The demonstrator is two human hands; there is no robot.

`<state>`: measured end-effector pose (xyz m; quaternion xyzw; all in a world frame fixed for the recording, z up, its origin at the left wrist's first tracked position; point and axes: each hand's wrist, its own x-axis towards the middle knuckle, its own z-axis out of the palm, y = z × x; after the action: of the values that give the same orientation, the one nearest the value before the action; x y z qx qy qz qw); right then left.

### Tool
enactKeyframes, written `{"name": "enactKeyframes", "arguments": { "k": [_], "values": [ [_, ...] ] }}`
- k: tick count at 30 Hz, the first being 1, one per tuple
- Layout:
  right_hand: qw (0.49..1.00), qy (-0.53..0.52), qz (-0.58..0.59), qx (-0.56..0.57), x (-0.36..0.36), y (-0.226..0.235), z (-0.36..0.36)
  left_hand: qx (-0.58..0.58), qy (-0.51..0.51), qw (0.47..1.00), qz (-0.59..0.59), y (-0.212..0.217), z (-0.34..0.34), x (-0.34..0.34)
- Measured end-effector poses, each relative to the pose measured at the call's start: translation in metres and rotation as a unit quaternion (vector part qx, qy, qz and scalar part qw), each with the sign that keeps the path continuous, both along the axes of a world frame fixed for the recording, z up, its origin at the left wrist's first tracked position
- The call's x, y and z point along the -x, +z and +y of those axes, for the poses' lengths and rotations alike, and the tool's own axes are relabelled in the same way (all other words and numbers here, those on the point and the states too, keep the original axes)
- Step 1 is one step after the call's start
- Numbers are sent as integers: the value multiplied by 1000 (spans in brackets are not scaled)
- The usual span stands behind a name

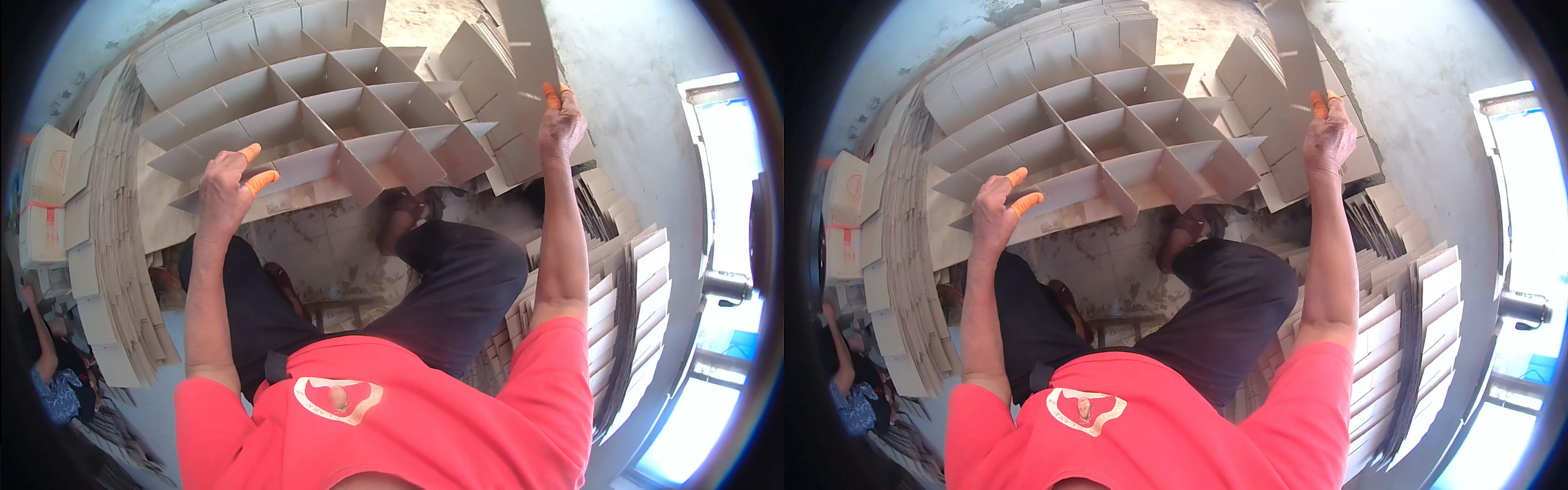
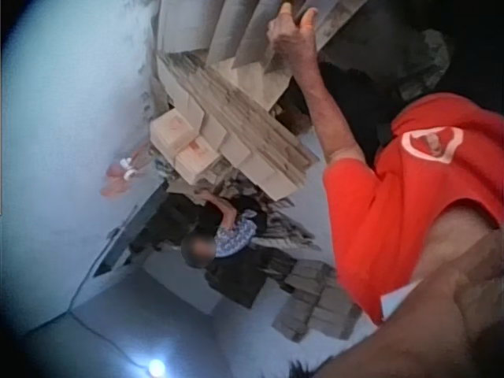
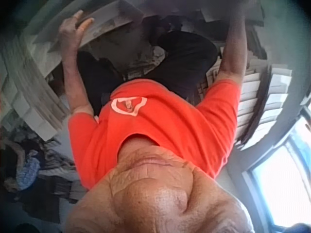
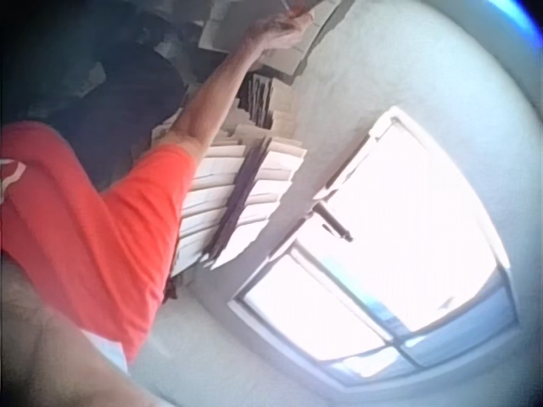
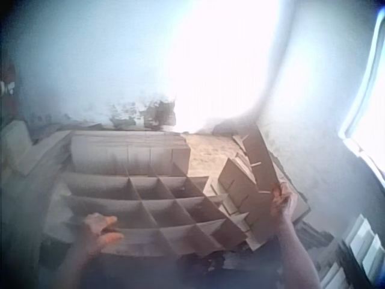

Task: The person assembles a cardboard egg crate divider by inserting a flat piece into a pre-scored frame. They repeatedly pick up a divider, align it, and press it into place on a wooden workbench.

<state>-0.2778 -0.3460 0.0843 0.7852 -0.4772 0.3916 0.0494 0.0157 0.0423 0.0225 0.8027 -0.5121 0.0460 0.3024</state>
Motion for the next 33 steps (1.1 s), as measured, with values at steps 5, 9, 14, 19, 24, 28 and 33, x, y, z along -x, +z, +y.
{"name": "enactKeyframes", "arguments": {
  "k": [5,9,14,19,24,28,33],
  "values": [
    [976,189,-105,-36,-45,44,51,-11,15,1000,8,0,15,-7],
    [910,365,-41,-194,-97,63,130,-23,4,999,49,-17,23,-17],
    [828,442,26,-344,-139,62,193,20,-7,999,44,-22,20,-15],
    [811,490,21,-320,-169,42,210,27,0,998,54,-25,19,-15],
    [825,480,90,-284,-186,39,222,31,0,999,40,-29,18,-15],
    [832,473,104,-272,-193,51,227,23,9,999,49,-32,17,-18],
    [826,508,83,-232,-201,41,225,20,12,998,62,-26,16,-17]
  ]
}}
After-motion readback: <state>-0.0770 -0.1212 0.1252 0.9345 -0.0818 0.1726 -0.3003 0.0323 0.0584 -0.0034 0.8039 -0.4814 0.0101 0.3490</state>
